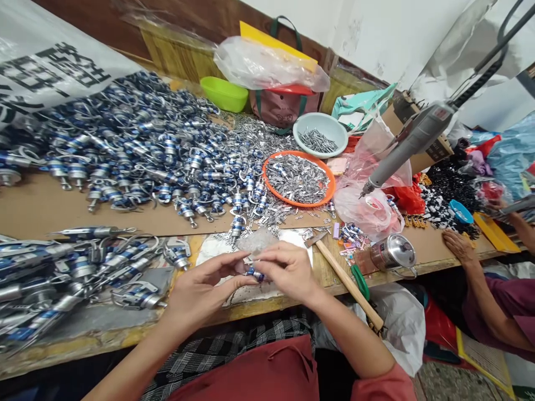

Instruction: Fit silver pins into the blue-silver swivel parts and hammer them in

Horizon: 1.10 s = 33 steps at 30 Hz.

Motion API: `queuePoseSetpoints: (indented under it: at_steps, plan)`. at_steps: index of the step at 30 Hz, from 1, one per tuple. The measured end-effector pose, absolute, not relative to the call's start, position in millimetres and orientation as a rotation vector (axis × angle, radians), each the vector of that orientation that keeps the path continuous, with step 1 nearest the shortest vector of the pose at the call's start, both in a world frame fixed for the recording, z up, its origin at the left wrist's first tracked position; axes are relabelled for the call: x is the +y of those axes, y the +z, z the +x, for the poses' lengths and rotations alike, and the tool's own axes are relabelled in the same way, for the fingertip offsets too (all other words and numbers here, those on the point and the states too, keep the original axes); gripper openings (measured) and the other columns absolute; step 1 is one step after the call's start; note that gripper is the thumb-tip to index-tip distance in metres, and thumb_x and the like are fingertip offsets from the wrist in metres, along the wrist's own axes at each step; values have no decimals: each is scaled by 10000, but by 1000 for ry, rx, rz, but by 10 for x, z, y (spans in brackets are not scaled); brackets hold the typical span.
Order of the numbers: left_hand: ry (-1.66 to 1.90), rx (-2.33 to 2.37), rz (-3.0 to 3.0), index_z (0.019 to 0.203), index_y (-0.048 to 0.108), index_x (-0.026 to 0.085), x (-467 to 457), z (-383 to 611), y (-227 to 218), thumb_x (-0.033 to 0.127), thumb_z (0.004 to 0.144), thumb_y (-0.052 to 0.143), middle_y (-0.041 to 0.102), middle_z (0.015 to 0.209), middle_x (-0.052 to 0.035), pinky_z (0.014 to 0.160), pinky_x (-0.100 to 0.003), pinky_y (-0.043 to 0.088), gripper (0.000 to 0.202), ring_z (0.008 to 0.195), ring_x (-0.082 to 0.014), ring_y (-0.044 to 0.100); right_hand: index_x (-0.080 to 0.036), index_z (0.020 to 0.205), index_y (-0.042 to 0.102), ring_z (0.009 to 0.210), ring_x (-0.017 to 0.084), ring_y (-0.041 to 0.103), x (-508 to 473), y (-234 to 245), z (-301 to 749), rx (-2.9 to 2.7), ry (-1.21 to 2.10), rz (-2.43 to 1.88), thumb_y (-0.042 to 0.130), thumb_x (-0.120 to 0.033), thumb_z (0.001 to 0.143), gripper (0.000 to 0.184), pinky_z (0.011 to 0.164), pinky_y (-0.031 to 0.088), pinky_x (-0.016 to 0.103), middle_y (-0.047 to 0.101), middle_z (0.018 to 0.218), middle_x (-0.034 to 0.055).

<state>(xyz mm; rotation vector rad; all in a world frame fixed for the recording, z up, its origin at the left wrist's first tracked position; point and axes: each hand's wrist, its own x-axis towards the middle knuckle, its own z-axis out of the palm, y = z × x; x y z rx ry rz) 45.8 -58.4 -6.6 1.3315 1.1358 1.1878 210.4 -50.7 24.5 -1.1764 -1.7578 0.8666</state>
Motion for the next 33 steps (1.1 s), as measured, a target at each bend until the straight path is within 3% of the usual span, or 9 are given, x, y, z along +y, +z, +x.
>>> queuePoseSetpoints:
  at_steps: [4, 8, 14, 17, 20, 22, 26, 33]
  plan:
    - [1225, 1114, 1425, 896, 712, 204, -594, 448, 12, 203, 629, 701, 657, 717, -15, 629, -247, 499, 267, 642, -142, 594, -189, 772, 703, 711, 118, 559, -638, 252, 2007, -1712, 887, -1059, 593, -350, 797, 197, 641, 465, 246, 596, 745, 23]
    - [1254, 1082, 1467, 738, 744, 232, -612, 441, 113, 196, 652, 676, 657, 677, -16, 567, -223, 479, 115, 621, -139, 599, -197, 824, 701, 746, 124, 553, -655, 223, 2037, -1671, 929, -1039, 595, -372, 797, 206, 663, 462, 255, 573, 772, 24]
    - [1238, 1072, 1438, 686, 750, 261, -662, 420, 171, 198, 641, 673, 653, 648, -11, 544, -214, 460, 109, 601, -135, 589, -195, 858, 685, 772, 130, 575, -743, 255, 2046, -1785, 789, -1030, 529, -334, 850, 209, 695, 487, 268, 586, 794, 36]
    - [1187, 1097, 1360, 615, 743, 250, -653, 404, 191, 205, 619, 686, 657, 646, -15, 553, -218, 464, 73, 614, -144, 596, -181, 991, 641, 822, 146, 592, -782, 237, 2098, -1881, 602, -984, 557, -310, 836, 219, 720, 510, 281, 607, 878, 66]
    - [1130, 1095, 1264, 575, 729, 228, -627, 389, 228, 221, 576, 718, 659, 624, -18, 557, -227, 475, 13, 607, -157, 604, -174, 1120, 568, 888, 155, 601, -795, 181, 2199, -2066, 242, -844, 557, -169, 826, 295, 742, 522, 276, 628, 948, 91]
    - [1083, 1080, 1274, 564, 719, 214, -610, 379, 256, 245, 571, 723, 660, 611, -23, 557, -238, 482, 31, 593, -165, 604, -177, 1115, 568, 925, 158, 604, -786, 165, 2262, -2202, 64, -718, 475, -99, 848, 294, 751, 527, 275, 649, 946, 89]
    - [1019, 1090, 1440, 554, 708, 209, -576, 355, 292, 295, 595, 703, 652, 591, -33, 541, -246, 475, 95, 575, -172, 598, -150, 1074, 585, 981, 177, 599, -750, 212, 2320, -2352, -31, -611, 428, -106, 868, 262, 780, 536, 303, 664, 962, 97]
    - [993, 1097, 1470, 589, 714, 219, -581, 378, 273, 282, 623, 671, 704, 763, -51, 718, -290, 510, 84, 739, -208, 644, -177, 1022, 644, 838, 143, 642, -791, 92, 2263, -2132, 76, -812, 482, -86, 831, 267, 686, 550, 238, 680, 921, 84]
